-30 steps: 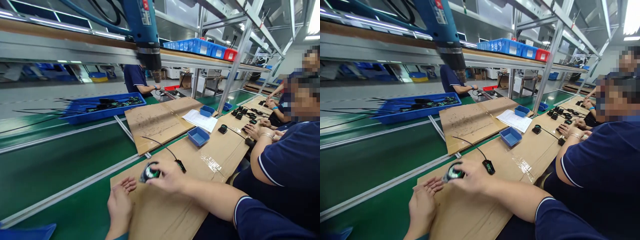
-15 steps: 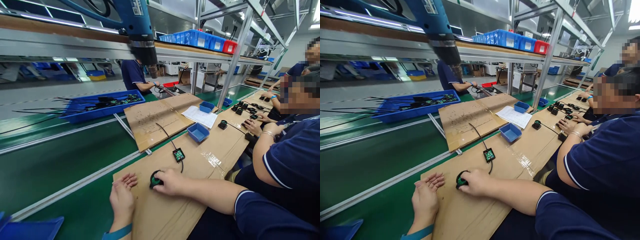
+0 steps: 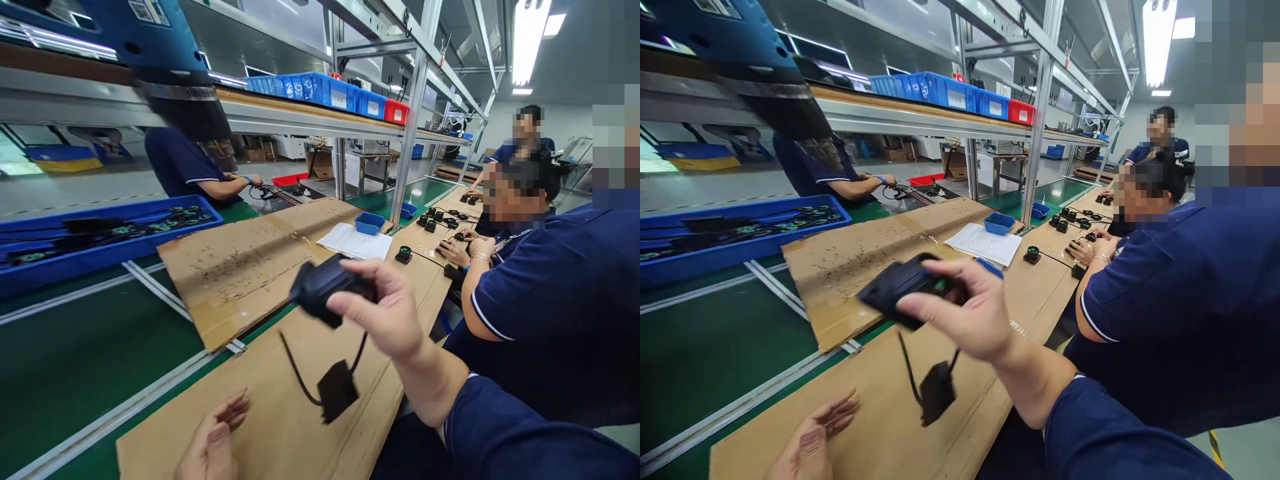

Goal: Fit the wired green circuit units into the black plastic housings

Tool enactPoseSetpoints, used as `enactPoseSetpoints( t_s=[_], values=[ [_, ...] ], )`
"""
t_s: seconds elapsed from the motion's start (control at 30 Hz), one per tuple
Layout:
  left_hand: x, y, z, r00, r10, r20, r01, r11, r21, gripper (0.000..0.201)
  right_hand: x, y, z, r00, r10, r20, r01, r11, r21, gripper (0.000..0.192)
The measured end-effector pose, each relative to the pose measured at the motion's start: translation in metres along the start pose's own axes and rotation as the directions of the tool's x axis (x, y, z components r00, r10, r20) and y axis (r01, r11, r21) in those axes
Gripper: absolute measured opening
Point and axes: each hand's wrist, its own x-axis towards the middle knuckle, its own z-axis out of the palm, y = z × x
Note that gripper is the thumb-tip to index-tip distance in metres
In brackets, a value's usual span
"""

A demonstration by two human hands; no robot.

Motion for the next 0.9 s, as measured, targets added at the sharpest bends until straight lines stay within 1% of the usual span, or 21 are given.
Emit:
enactPoseSetpoints(
  t_s=[0.03,0.07,0.13,0.17,0.23,0.27,0.33,0.43,0.5,0.53,0.57,0.6,0.63,0.7,0.77,0.83,0.9],
  values=[
    [0.001,0.000,0.001,1.000,0.004,0.027,-0.005,1.000,0.016,0.081,0.009,0.000,-0.011,0.998,-0.005,-0.058,0.003,0.999,-0.037,0.051],
    [0.002,-0.002,0.001,0.999,0.023,0.031,-0.024,1.000,0.021,0.082,0.015,0.006,-0.020,0.995,0.007,-0.101,-0.015,0.997,-0.072,0.049],
    [0.005,-0.006,0.001,0.995,0.100,0.026,-0.101,0.995,0.026,0.077,0.015,0.031,-0.027,0.989,0.077,-0.130,-0.095,0.986,-0.137,0.048],
    [0.005,-0.008,0.002,0.989,0.148,0.027,-0.149,0.988,0.035,0.073,0.009,0.045,-0.026,0.987,0.114,-0.113,-0.132,0.976,-0.173,0.047],
    [0.004,-0.010,0.002,0.968,0.250,0.027,-0.251,0.964,0.082,0.064,-0.011,0.071,-0.020,0.989,0.150,-0.012,-0.148,0.954,-0.261,0.048],
    [0.002,-0.009,0.003,0.954,0.300,0.025,-0.301,0.945,0.129,0.060,-0.023,0.081,-0.015,0.988,0.143,0.063,-0.118,0.946,-0.302,0.049],
    [-0.002,-0.003,0.003,0.926,0.379,0.002,-0.365,0.889,0.276,0.053,-0.044,0.090,-0.006,0.975,0.076,0.209,0.000,0.940,-0.340,0.052],
    [-0.006,0.007,0.003,0.889,0.452,-0.076,-0.363,0.795,0.487,0.044,-0.060,0.093,0.004,0.935,-0.096,0.341,0.210,0.926,-0.313,0.051],
    [-0.007,0.010,0.001,0.877,0.468,-0.111,-0.341,0.767,0.544,0.040,-0.059,0.099,0.009,0.890,-0.193,0.414,0.332,0.896,-0.296,0.044],
    [-0.006,0.010,-0.001,0.882,0.456,-0.116,-0.322,0.766,0.557,0.039,-0.057,0.105,0.012,0.867,-0.221,0.448,0.376,0.878,-0.295,0.042],
    [-0.006,0.010,-0.002,0.899,0.426,-0.103,-0.301,0.771,0.561,0.038,-0.054,0.114,0.015,0.848,-0.232,0.476,0.404,0.864,-0.301,0.039],
    [-0.005,0.010,-0.002,0.920,0.385,-0.067,-0.286,0.781,0.555,0.038,-0.051,0.125,0.017,0.840,-0.226,0.494,0.416,0.853,-0.316,0.038],
    [-0.004,0.010,-0.003,0.940,0.341,-0.011,-0.281,0.792,0.541,0.039,-0.048,0.138,0.020,0.843,-0.202,0.498,0.408,0.844,-0.349,0.038],
    [-0.003,0.011,-0.003,0.957,0.264,0.122,-0.289,0.814,0.505,0.040,-0.043,0.166,0.025,0.870,-0.080,0.487,0.337,0.817,-0.469,0.041],
    [-0.003,0.014,-0.003,0.956,0.205,0.208,-0.282,0.832,0.479,0.042,-0.041,0.191,0.029,0.885,0.074,0.459,0.245,0.764,-0.597,0.042],
    [-0.005,0.019,-0.003,0.959,0.117,0.258,-0.234,0.840,0.490,0.045,-0.038,0.209,0.031,0.876,0.179,0.447,0.197,0.714,-0.672,0.039],
    [-0.007,0.024,-0.004,0.942,0.003,0.335,-0.189,0.830,0.525,0.047,-0.035,0.215,0.030,0.863,0.215,0.456,0.193,0.695,-0.693,0.036]
  ],
)
